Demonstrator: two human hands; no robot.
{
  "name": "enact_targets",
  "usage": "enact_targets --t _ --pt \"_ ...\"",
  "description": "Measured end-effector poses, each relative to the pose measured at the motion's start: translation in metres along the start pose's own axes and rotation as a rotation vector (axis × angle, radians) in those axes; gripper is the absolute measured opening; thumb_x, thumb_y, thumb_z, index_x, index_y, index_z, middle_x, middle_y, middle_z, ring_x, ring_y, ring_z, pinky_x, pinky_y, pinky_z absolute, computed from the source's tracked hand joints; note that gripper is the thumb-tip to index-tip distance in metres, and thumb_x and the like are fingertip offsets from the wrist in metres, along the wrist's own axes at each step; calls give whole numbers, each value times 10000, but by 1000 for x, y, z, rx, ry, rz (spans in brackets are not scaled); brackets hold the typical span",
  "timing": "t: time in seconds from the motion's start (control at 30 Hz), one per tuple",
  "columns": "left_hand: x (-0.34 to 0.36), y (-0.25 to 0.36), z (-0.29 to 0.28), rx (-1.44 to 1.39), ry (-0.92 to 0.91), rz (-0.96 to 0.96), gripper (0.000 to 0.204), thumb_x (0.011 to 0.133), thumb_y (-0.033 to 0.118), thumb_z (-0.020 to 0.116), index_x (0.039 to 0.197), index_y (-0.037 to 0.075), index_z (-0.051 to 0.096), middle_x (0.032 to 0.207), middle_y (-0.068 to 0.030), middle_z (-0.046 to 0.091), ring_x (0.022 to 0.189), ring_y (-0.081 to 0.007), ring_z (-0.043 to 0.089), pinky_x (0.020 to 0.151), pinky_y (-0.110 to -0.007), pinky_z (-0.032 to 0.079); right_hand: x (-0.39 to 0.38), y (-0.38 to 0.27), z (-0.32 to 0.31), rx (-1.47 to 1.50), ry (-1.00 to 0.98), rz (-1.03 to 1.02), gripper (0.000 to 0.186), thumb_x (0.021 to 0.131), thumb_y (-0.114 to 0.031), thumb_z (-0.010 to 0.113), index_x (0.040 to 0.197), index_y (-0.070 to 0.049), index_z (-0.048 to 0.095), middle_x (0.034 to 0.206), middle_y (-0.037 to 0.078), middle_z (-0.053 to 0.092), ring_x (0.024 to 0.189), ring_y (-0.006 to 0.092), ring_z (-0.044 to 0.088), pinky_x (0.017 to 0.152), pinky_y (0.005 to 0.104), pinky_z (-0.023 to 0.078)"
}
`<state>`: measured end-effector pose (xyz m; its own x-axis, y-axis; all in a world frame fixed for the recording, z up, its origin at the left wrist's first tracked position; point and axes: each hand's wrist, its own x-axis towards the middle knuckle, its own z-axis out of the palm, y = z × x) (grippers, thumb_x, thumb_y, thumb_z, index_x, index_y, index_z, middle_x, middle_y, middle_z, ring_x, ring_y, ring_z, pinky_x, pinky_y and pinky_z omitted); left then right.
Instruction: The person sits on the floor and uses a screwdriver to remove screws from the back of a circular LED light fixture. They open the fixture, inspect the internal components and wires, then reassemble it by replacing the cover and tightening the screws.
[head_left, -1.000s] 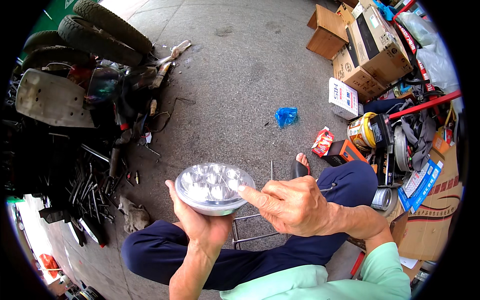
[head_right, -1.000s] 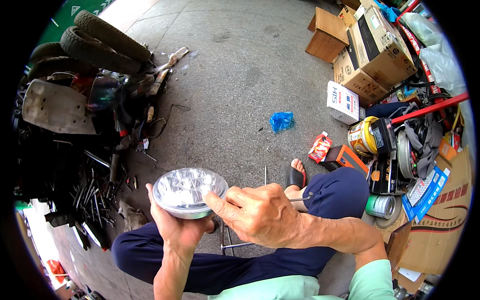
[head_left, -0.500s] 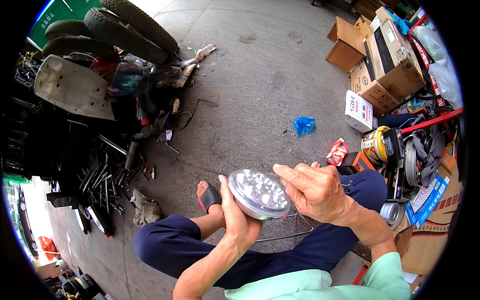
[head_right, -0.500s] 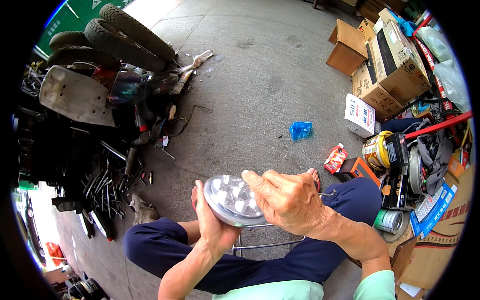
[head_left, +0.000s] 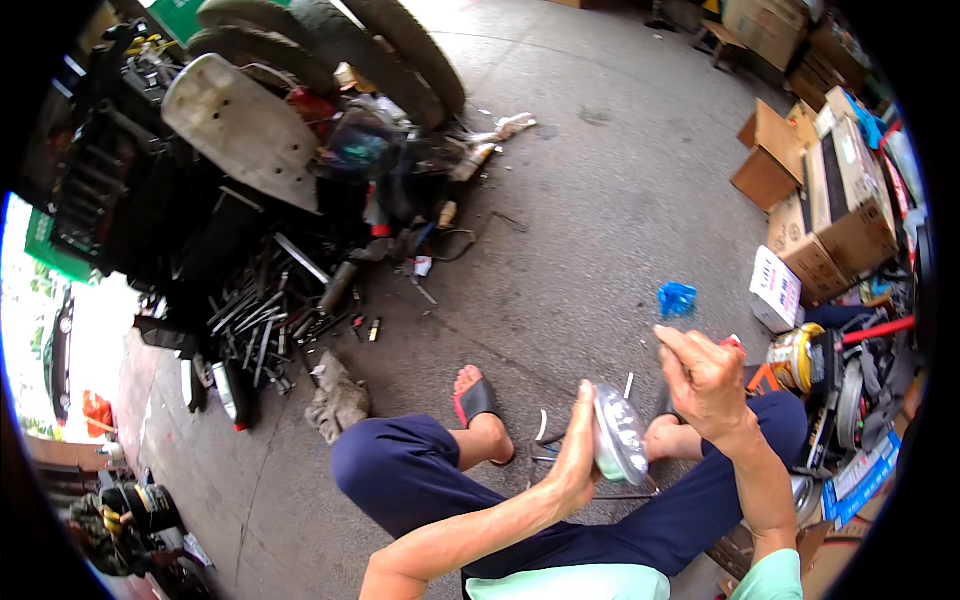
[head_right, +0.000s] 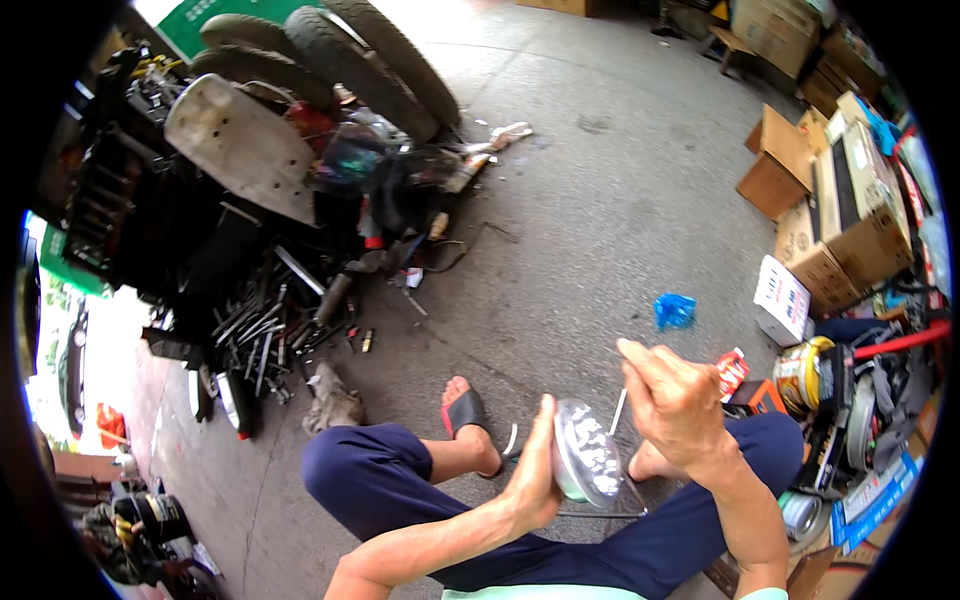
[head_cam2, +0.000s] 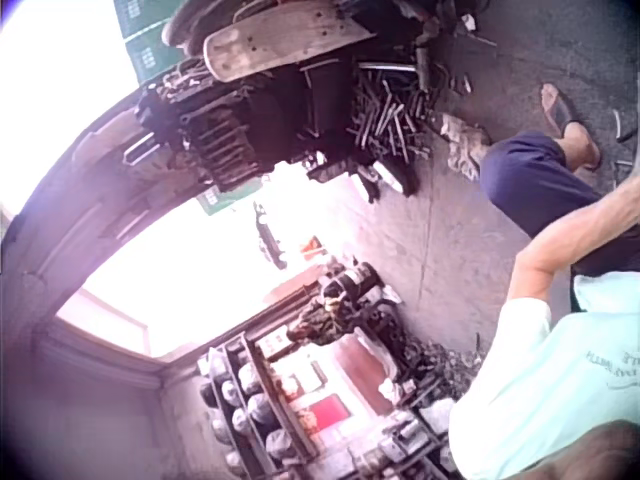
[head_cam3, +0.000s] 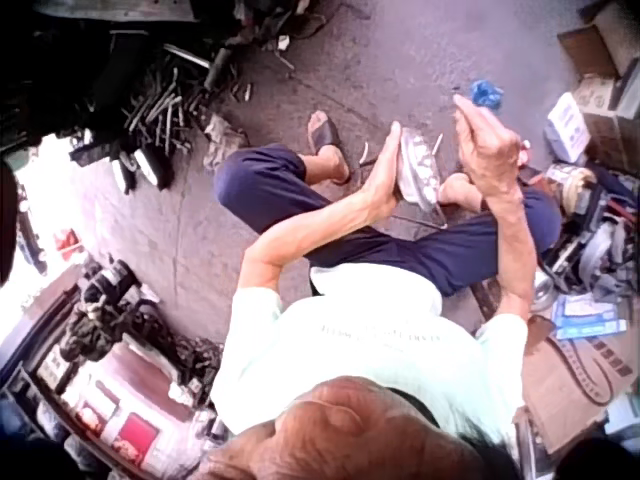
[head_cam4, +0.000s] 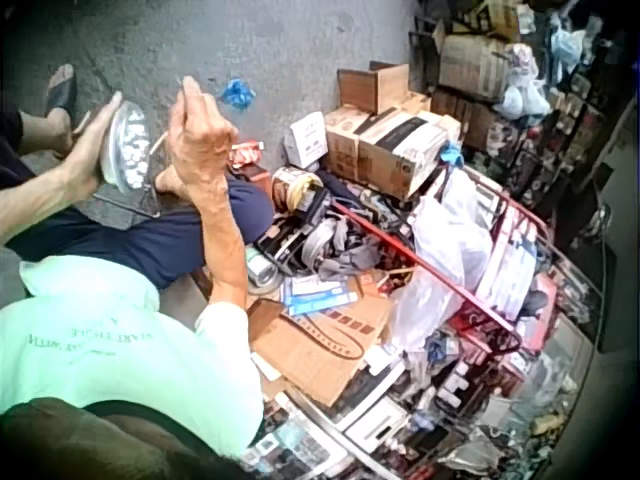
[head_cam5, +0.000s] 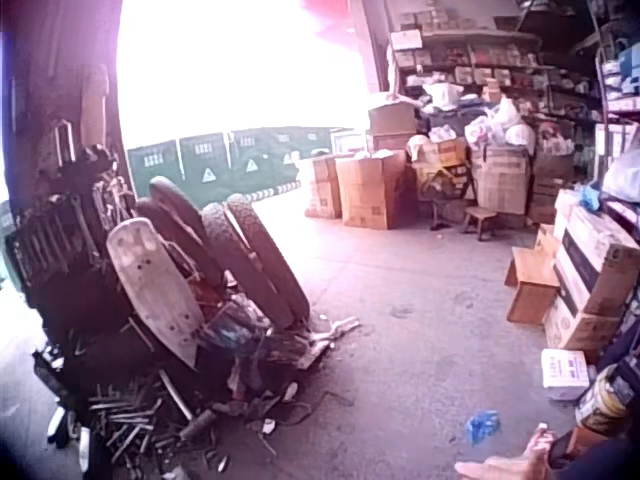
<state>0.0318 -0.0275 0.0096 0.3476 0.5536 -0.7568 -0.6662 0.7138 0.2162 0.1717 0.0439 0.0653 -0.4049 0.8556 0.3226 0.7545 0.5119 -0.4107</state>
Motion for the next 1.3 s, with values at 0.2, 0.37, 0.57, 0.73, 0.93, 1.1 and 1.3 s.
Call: enact_targets --t 0.2,0.37,0.57,0.73,0.93,1.1,1.3 --pt "4 5 -4 -11 -12 -49 638 853 677 345 1099 117 525 936 -31 592 856 -141 601 715 -320 524 -3 -2 4 16 22 3 179 808 -14 586 983 9 618 648 133 568 496 236 546 462 335 407" --pt "12 1 -15 72 -22 -56 733 795 759 316 1210 158 384 1070 -56 491 927 -192 503 712 -376 408 0 -4 9 30 49 -7 180 828 -24 585 1000 19 619 660 151 577 511 244 550 471 333 403" --pt "28 0 -16 24 26 8 867 761 766 400 1387 187 246 1325 -79 366 1150 -235 401 906 -455 382 -31 29 12 -303 -231 118 115 814 -78 560 917 -30 578 775 132 563 741 312 543 687 419 404" --pt "18 11 -11 64 95 75 883 742 796 368 1397 225 213 1365 -84 302 1207 -286 334 914 -546 340 -49 46 23 -324 -223 24 81 782 -66 565 861 -49 559 782 129 558 772 317 524 714 441 386" --pt "23 14 -16 23 2 53 860 756 789 353 1396 234 209 1305 -74 346 1161 -260 367 873 -504 376 -37 33 21 -369 -498 198 95 762 -60 567 856 -58 579 768 117 572 801 305 532 744 430 386" --pt "15 17 -11 38 18 66 861 754 791 351 1393 232 209 1301 -74 343 1162 -269 363 868 -538 374 -42 29 23 -364 -439 114 115 755 -50 560 867 -61 581 765 112 573 806 299 539 741 423 389" --pt "12 17 -8 38 42 94 864 753 785 368 1394 226 214 1320 -79 325 1185 -277 344 895 -574 342 -32 12 14 -339 -558 167 109 752 -51 553 858 -61 578 755 113 572 797 302 541 730 426 389"
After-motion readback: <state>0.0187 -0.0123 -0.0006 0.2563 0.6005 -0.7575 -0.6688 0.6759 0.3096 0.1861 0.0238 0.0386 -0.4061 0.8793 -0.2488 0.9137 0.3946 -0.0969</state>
